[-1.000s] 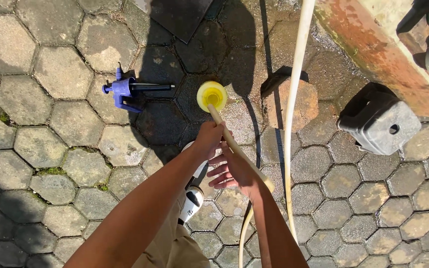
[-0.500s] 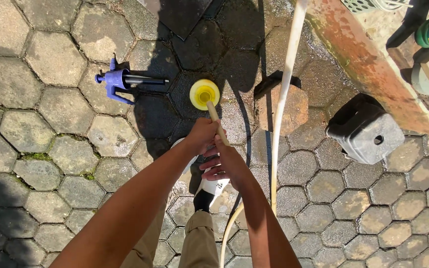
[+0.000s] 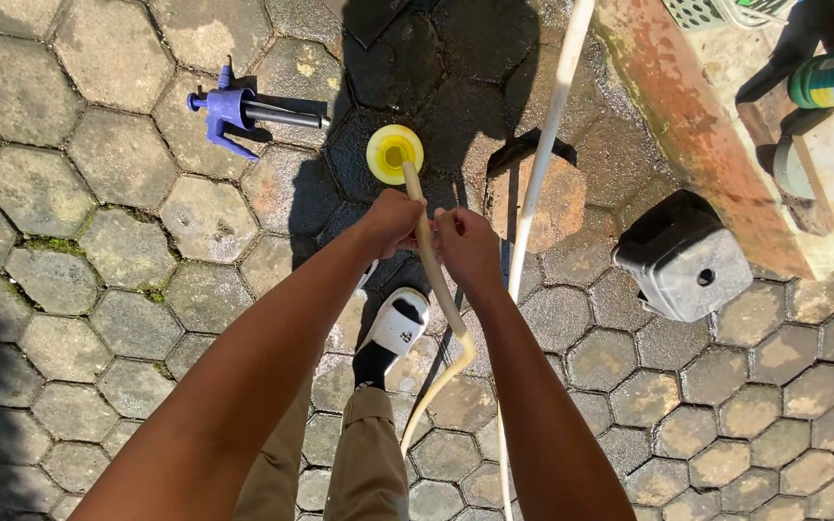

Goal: Preparing a manual pressure sprayer by unscrewing the pump assembly and checking the hose connection

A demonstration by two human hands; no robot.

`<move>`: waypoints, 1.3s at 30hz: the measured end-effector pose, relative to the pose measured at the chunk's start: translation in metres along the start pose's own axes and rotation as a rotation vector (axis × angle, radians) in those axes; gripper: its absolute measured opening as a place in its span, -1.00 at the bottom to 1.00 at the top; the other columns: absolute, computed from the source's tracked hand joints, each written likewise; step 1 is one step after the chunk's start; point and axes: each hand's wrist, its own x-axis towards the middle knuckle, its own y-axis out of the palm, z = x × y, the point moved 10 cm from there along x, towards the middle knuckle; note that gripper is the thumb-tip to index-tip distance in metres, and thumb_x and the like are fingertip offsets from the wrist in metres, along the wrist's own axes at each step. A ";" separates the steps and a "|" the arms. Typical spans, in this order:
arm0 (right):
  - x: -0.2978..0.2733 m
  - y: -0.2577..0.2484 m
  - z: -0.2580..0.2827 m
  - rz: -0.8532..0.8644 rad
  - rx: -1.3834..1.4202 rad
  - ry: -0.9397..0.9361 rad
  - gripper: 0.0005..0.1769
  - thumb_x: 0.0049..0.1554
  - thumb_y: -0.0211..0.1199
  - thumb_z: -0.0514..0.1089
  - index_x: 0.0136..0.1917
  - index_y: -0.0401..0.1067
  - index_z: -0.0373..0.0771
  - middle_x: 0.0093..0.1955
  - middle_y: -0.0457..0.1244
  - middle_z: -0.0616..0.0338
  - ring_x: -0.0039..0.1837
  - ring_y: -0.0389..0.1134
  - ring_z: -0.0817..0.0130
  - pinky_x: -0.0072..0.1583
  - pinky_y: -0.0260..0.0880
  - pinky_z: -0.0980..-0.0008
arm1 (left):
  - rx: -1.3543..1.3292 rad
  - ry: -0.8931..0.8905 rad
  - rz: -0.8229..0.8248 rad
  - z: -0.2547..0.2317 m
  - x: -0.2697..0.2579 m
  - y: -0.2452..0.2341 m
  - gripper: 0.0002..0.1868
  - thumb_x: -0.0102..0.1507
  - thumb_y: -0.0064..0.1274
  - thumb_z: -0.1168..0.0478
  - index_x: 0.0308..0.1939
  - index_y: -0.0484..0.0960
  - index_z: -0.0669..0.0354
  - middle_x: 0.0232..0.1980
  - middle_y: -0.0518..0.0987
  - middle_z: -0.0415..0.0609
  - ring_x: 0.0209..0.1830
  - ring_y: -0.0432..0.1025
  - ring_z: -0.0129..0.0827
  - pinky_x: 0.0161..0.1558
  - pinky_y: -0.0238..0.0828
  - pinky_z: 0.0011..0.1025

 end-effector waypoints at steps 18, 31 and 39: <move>-0.070 -0.158 0.323 -0.396 -0.178 -0.738 -0.56 0.41 0.02 -0.10 0.26 0.29 -0.62 0.05 0.26 -0.51 0.10 0.37 -0.30 0.09 0.45 -0.07 | 0.121 -0.103 -0.007 -0.060 -0.105 0.015 -0.44 0.42 -0.07 0.17 0.32 0.28 0.64 0.11 0.51 0.53 0.09 0.50 0.37 0.01 0.65 0.27; 0.003 -0.235 0.484 -0.616 -0.277 -1.006 -0.24 0.48 0.04 0.08 0.67 -0.32 -0.17 0.71 -0.09 -0.25 0.70 0.05 -0.12 0.63 0.11 -0.07 | 0.561 0.239 -0.117 -0.144 -0.125 0.036 -0.70 0.38 -0.03 0.05 -0.38 0.48 0.10 -0.34 0.55 0.00 -0.37 0.41 -0.19 -0.30 0.27 -0.16; 0.039 -0.244 0.485 -0.687 -0.032 -0.857 -0.92 0.23 0.03 -0.10 -0.10 0.17 -0.06 -0.26 0.38 0.28 -0.35 0.59 0.52 -0.20 0.50 0.38 | 0.516 0.315 -0.213 -0.156 -0.125 0.024 -0.71 0.36 -0.03 0.05 -0.35 0.54 0.14 -0.36 0.56 0.04 -0.38 0.43 -0.09 -0.30 0.26 -0.11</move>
